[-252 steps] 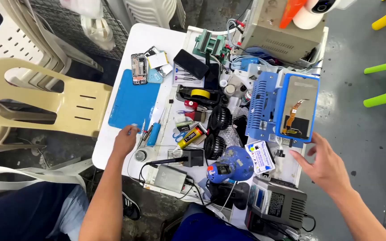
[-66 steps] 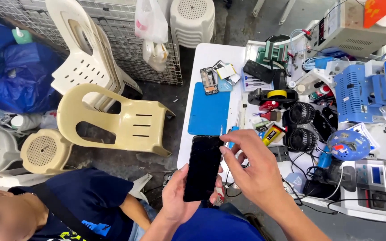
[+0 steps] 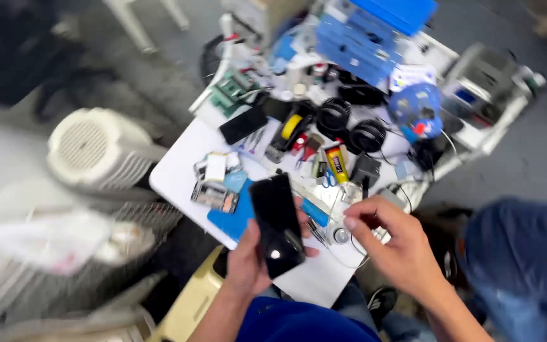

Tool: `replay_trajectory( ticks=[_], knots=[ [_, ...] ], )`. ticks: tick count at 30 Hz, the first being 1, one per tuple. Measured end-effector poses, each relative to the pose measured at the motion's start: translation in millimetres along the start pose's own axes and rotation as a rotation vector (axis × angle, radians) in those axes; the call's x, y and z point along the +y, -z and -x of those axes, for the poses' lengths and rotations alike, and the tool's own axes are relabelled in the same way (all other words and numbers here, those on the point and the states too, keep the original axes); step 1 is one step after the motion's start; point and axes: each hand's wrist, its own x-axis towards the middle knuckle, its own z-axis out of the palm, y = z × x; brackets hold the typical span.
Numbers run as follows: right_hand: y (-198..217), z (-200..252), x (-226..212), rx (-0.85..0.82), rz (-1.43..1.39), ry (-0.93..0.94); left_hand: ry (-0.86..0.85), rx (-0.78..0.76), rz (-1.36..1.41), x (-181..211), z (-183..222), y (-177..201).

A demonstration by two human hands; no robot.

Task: Removing a damaged screen from a mobile phone frame using a prying tool and scissors

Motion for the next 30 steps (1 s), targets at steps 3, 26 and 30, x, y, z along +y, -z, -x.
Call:
replay_trajectory(
  ticks=[3, 26, 30],
  knots=[
    [-38, 0, 6, 0.195, 0.008, -0.477, 0.033, 0.037, -0.114, 67, -13, 31],
    [-283, 33, 244, 0.12, 0.707, -0.54, 0.374, 0.152, -0.335, 158, 4, 89],
    [-295, 33, 236, 0.036, 0.751, -0.535, 0.388, 0.164, -0.365, 157, 12, 91]
  ],
)
